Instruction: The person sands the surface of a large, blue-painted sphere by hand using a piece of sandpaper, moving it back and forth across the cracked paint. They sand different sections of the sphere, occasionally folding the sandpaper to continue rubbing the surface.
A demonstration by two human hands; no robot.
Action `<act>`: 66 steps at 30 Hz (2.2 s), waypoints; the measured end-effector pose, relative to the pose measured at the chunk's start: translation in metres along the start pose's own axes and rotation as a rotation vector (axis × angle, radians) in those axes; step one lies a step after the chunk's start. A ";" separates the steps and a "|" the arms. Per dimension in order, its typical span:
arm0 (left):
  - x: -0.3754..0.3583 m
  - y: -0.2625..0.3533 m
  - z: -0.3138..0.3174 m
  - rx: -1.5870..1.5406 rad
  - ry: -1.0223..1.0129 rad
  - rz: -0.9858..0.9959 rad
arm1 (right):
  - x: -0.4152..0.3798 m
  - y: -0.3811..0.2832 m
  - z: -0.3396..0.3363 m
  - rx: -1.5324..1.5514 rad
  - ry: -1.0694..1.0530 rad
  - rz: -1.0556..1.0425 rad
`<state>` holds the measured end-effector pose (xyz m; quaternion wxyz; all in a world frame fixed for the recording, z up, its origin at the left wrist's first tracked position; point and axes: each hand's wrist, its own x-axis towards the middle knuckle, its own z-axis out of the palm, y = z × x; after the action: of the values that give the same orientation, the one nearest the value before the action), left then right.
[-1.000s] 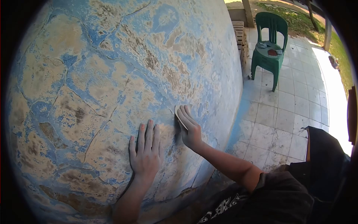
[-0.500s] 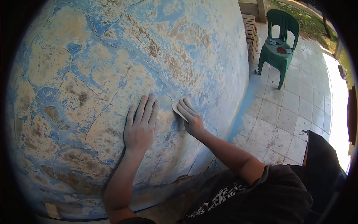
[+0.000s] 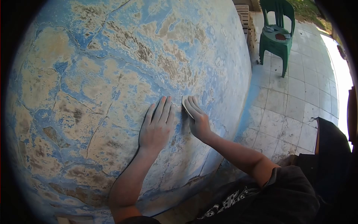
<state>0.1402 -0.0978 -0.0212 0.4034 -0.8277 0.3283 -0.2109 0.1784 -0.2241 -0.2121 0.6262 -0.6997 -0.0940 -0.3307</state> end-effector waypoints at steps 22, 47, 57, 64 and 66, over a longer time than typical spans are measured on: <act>-0.061 0.015 -0.003 -0.186 -0.058 0.047 | -0.050 -0.012 0.014 0.092 -0.008 0.118; -0.197 0.017 -0.015 -0.048 -0.179 0.105 | -0.168 -0.009 0.064 0.070 0.122 0.304; -0.192 0.022 -0.010 -0.140 -0.114 0.087 | -0.190 -0.041 0.078 0.045 0.208 0.335; -0.183 0.026 -0.011 -0.331 -0.001 0.003 | -0.198 -0.115 0.068 0.006 0.012 0.103; -0.184 0.025 -0.016 -0.364 0.000 -0.012 | -0.200 -0.118 0.069 0.004 0.034 0.075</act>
<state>-0.0068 0.0142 -0.0476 0.2457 -0.8889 0.3562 -0.1506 -0.0144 -0.0792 -0.2318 0.6412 -0.6956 -0.0577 -0.3187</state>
